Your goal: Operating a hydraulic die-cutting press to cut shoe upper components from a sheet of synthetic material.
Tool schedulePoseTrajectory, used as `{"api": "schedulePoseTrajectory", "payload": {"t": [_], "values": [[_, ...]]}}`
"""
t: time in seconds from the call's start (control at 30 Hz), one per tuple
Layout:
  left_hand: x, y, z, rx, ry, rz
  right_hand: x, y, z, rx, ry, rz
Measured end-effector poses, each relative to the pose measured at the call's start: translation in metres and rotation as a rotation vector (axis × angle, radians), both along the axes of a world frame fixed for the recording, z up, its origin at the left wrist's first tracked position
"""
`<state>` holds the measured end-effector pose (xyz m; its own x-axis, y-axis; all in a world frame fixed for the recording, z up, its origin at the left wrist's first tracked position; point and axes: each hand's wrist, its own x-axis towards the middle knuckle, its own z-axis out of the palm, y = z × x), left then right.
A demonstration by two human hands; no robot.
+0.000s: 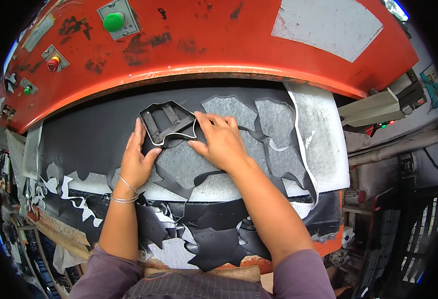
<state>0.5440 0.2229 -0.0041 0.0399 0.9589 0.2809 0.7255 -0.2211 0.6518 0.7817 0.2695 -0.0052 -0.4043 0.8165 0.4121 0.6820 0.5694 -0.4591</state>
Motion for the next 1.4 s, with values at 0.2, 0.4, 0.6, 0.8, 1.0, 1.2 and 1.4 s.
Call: {"api": "schedulePoseTrajectory", "payload": {"t": [0.2, 0.4, 0.6, 0.8, 1.0, 1.2, 1.4], "values": [[0.001, -0.003, 0.0, 0.033, 0.062, 0.001, 0.0, 0.002, -0.001, 0.044, 0.006, 0.025], [0.005, -0.005, -0.003, 0.029, 0.16, 0.036, 0.002, -0.002, -0.001, -0.035, -0.029, 0.007], [0.009, -0.003, -0.004, 0.069, 0.183, 0.047, -0.001, -0.005, 0.002, -0.011, -0.042, -0.013], [-0.012, -0.032, 0.009, -0.062, 0.342, 0.038, -0.001, -0.018, 0.005, -0.04, -0.085, -0.052], [-0.163, -0.071, 0.033, -0.214, -0.034, 0.27, -0.014, -0.069, 0.038, 0.049, 0.045, -0.196], [-0.277, -0.048, 0.087, 0.637, -0.422, 0.58, -0.118, -0.068, 0.152, 0.279, 0.551, 0.027], [-0.361, -0.04, 0.131, 0.628, 0.133, 0.622, -0.165, -0.072, 0.193, 0.288, 0.416, -0.276]]}}
